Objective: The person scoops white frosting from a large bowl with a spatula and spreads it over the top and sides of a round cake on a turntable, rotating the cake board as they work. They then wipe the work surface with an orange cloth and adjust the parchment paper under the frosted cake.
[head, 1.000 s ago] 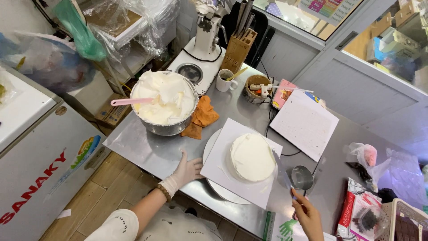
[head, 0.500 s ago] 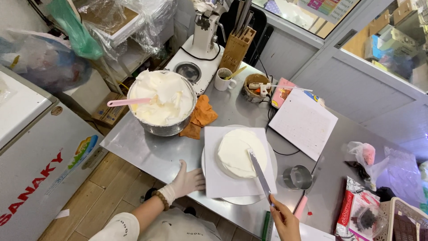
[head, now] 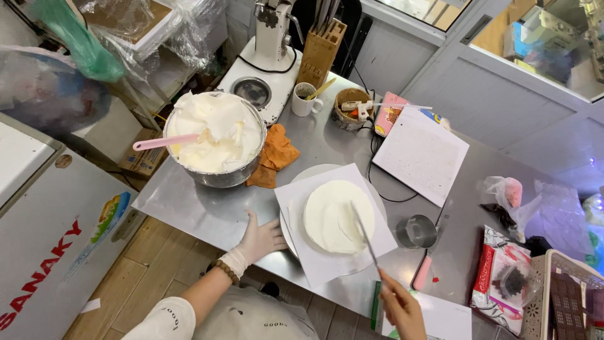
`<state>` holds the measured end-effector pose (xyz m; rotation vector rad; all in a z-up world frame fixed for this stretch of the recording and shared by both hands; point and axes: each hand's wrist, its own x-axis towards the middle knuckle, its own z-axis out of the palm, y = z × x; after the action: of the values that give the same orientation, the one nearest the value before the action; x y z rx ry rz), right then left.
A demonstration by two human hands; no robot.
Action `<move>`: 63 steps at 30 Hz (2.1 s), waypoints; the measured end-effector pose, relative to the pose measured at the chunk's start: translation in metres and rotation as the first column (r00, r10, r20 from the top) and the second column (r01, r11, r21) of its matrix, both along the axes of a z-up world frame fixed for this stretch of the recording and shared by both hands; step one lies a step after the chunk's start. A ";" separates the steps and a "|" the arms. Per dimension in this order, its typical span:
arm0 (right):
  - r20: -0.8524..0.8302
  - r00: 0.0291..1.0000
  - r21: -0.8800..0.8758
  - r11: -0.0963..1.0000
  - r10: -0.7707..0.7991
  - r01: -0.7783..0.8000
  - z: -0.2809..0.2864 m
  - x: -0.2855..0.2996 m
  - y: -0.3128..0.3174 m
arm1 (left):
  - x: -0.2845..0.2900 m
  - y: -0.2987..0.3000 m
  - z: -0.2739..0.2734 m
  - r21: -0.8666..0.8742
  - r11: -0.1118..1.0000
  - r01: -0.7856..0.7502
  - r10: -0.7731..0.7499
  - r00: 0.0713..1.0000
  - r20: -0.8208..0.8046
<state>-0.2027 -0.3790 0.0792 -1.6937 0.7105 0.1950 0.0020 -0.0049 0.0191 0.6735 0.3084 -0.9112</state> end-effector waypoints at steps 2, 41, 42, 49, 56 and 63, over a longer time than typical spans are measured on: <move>0.001 1.000 -0.167 0.986 0.000 0.000 0.006 0.010 -0.001 | -0.008 -0.005 -0.012 -0.026 1.000 0.006 -0.005 1.000 0.019; 0.148 0.971 -0.631 0.774 0.187 -0.053 -0.032 -0.014 0.015 | -0.027 -0.013 -0.045 -0.135 0.990 0.039 -0.037 0.999 0.019; 0.066 0.978 -0.657 0.747 0.196 -0.105 -0.029 -0.017 0.029 | -0.030 -0.017 -0.047 -0.129 0.991 0.023 -0.025 1.000 -0.014; 0.083 0.992 -0.129 0.986 -0.093 0.104 -0.030 -0.022 -0.013 | -0.037 -0.018 -0.053 -0.131 0.952 0.275 -0.276 0.961 0.015; 0.070 0.994 -0.303 0.951 0.083 -0.059 -0.025 -0.013 -0.022 | 0.004 -0.006 -0.038 -0.021 0.999 0.026 -0.024 0.996 0.086; -0.039 0.993 -0.512 0.851 0.108 -0.112 0.074 0.073 0.002 | -0.003 -0.008 -0.014 0.005 0.993 -0.122 0.121 0.991 0.064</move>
<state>-0.1301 -0.3773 0.1537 -2.2527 0.7115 0.0944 -0.0011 -0.0125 0.0047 0.6835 0.2940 -0.7709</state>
